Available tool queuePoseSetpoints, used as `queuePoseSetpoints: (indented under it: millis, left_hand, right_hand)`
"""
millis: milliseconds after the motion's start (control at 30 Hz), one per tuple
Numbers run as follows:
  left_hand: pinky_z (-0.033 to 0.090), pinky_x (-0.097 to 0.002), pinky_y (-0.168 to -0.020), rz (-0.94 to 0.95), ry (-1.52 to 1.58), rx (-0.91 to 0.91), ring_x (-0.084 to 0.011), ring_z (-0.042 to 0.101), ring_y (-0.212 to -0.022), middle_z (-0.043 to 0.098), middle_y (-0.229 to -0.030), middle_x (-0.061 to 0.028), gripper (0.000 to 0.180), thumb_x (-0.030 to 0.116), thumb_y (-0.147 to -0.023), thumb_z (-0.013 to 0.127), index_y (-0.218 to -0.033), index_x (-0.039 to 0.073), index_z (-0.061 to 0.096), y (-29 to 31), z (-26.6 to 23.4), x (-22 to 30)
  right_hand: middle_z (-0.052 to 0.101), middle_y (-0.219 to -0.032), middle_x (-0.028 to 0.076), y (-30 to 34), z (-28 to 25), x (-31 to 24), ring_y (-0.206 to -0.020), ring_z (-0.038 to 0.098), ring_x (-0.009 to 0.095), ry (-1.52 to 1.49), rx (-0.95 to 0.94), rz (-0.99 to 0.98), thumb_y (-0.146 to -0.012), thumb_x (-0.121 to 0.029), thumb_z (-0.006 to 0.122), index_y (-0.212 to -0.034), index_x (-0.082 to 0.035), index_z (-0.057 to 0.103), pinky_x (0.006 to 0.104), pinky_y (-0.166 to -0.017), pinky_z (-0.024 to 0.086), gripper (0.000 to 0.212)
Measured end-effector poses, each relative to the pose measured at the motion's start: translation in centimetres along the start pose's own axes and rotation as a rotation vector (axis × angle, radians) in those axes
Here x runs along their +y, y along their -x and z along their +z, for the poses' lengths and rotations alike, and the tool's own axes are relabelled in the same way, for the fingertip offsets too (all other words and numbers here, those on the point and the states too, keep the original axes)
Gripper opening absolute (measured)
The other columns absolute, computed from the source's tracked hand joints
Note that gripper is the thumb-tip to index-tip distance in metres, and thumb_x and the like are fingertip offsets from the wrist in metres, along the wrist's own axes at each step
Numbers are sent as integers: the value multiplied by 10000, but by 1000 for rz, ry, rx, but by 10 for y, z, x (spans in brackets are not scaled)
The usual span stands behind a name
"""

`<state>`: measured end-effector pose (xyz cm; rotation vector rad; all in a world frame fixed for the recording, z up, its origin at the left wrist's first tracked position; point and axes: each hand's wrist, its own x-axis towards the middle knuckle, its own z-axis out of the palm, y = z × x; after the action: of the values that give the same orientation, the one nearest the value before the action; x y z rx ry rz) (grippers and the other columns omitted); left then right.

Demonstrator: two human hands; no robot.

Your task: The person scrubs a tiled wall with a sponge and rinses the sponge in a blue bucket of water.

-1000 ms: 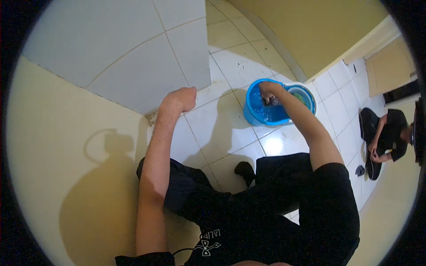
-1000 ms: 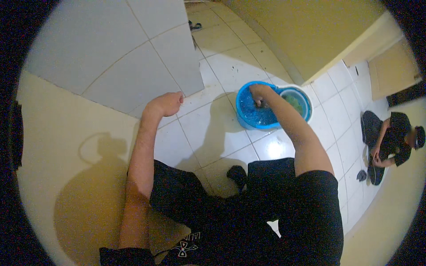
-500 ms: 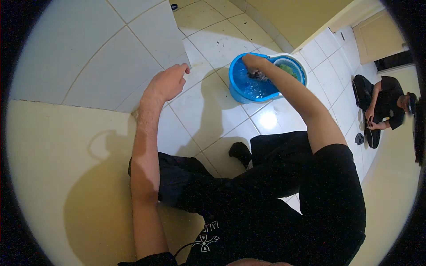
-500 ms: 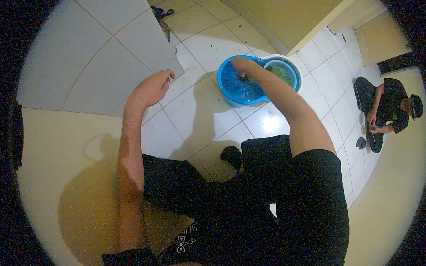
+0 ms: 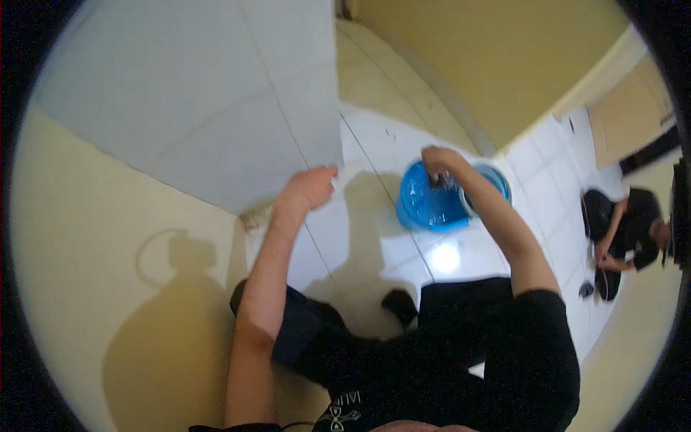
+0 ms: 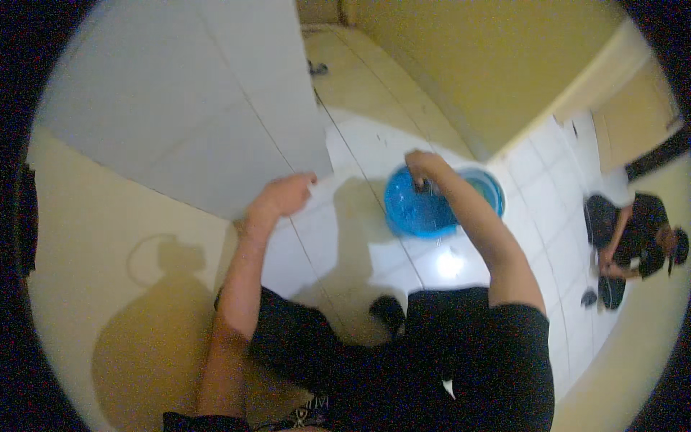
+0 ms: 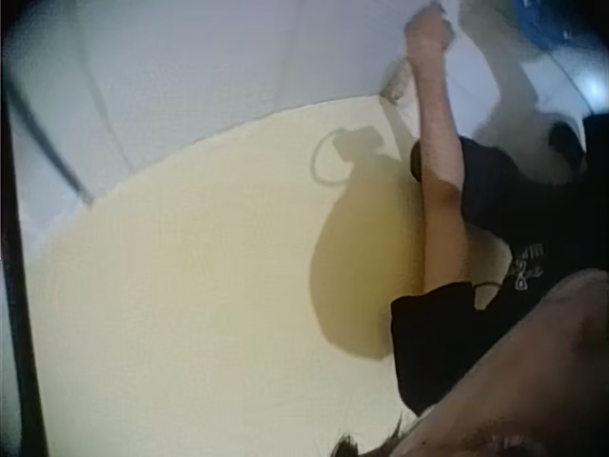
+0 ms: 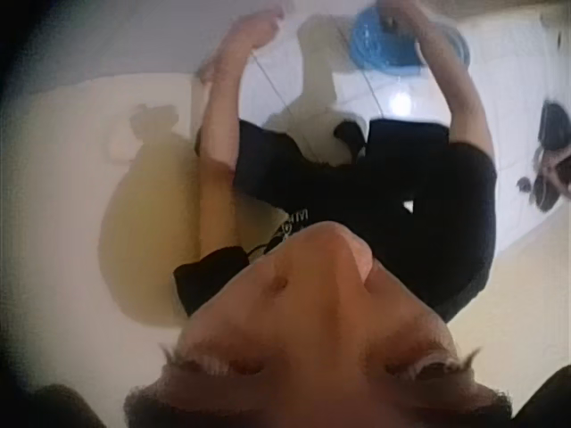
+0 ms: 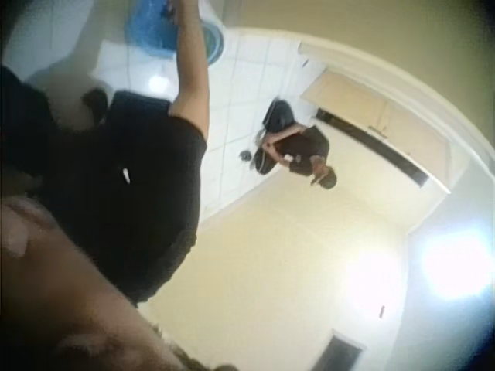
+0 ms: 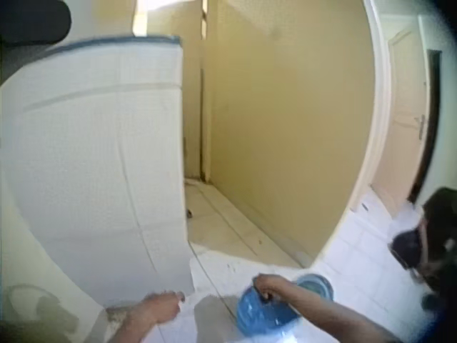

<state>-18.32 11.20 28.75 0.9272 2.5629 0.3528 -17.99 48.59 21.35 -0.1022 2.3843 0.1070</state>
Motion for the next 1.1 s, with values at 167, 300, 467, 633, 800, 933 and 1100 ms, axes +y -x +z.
queuePoseSetpoints:
  millis: [167,300,467,633,800,933,1100]
  left_hand:
    - [534,-483,-845,-104,-49,-51,-334,649,-1064,670,-1143,-171,344,151,-872,528,-1203,91,601,23,-19,5]
    - [529,-465,-873,-205,-75,-83,-318,648,-1088,670,-1171,-151,374,134,-877,519,-1240,76,586,32,-24,-10]
    - [523,-452,-893,-174,-55,-24,-315,646,-1097,671,-1175,-145,396,124,-876,514,-1265,67,560,31,-40,-1]
    - [507,-463,-934,-188,4,-113,-335,614,-1139,626,-1245,-177,432,133,-874,501,-1303,90,528,27,-48,6]
    - [532,-456,-892,-183,-63,-136,-326,643,-1104,652,-1213,-166,410,131,-878,503,-1281,72,550,22,-41,7]
    - [546,-443,-873,-181,-89,-146,-309,656,-1099,664,-1216,-145,393,133,-888,493,-1266,62,573,24,-34,0]
    - [515,-477,-923,-189,-9,-159,-359,622,-1135,637,-1225,-205,362,134,-869,512,-1212,32,567,25,-34,-14]
  right_hand:
    - [711,-727,163,84,-118,-24,-622,676,247,-225,343,-434,-684,-87,727,-818,-50,764,359,-580,545,144]
    - [677,-718,119,204,-232,-98,-660,654,178,-495,854,-533,-759,-27,653,-915,-11,718,329,-617,532,170]
    - [678,-837,138,273,-337,-156,-720,663,244,-284,1778,-635,-755,-49,700,-1003,-16,698,343,-688,534,250]
    - [643,-909,165,300,-412,-213,-776,642,299,-177,2286,-819,-762,22,719,-967,30,680,353,-682,519,209]
    - [654,-955,162,247,-424,-219,-892,629,344,64,2434,-733,-789,14,678,-978,15,682,398,-788,520,189]
    - [637,-1063,129,220,-409,-224,-1013,590,330,19,2381,-711,-798,34,651,-1008,2,686,404,-856,511,215]
    - [643,-1079,94,241,-439,-239,-955,622,281,29,2479,-731,-805,60,655,-1054,-32,702,371,-825,521,269]
